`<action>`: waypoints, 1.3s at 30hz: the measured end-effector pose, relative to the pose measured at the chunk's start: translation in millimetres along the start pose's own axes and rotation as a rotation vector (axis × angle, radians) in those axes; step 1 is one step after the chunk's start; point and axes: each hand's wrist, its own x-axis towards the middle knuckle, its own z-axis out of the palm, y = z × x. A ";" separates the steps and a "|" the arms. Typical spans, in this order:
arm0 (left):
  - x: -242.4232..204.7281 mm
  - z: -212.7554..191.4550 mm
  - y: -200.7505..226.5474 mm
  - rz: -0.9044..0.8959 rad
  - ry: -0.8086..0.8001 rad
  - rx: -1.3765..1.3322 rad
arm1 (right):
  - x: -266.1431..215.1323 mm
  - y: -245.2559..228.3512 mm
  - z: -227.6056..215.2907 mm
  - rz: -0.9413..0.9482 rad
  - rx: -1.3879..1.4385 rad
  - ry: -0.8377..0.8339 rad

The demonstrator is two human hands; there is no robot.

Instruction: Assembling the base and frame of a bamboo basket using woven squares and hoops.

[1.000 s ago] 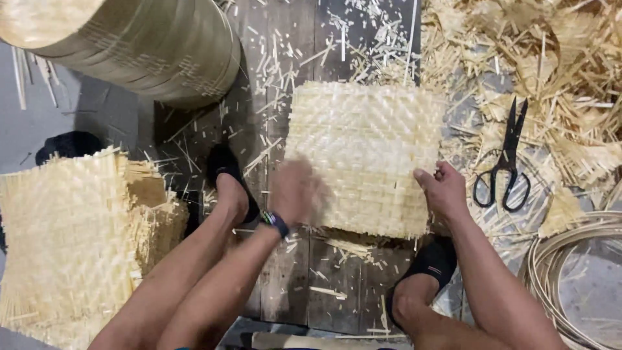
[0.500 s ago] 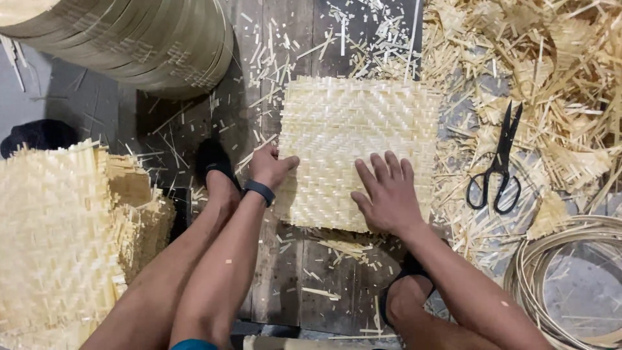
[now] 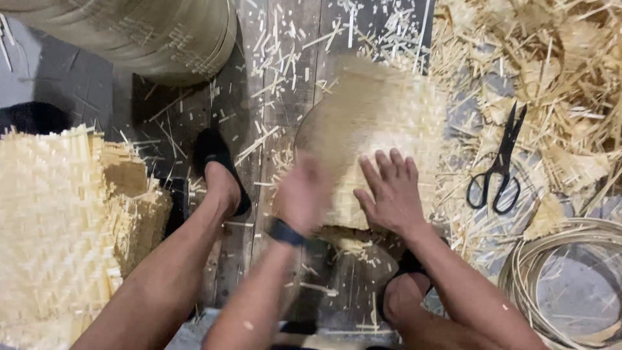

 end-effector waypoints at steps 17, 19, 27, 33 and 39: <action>170.9 -4.1 -140.0 0.022 0.146 -0.120 | -238.0 183.0 -21.6 0.767 -0.095 0.141; 168.7 -6.0 -137.3 -0.012 0.144 -0.169 | -306.3 197.0 -11.2 0.890 -0.231 -0.147; 175.1 -8.5 -150.6 0.105 0.208 -0.054 | -383.4 182.6 -42.1 0.886 0.010 -0.146; 149.8 -9.7 -101.4 -0.011 0.210 0.000 | -365.6 197.5 -101.8 0.935 0.065 0.249; 154.8 -6.2 -119.9 0.073 0.248 0.009 | -388.7 208.2 -85.5 1.008 0.267 0.258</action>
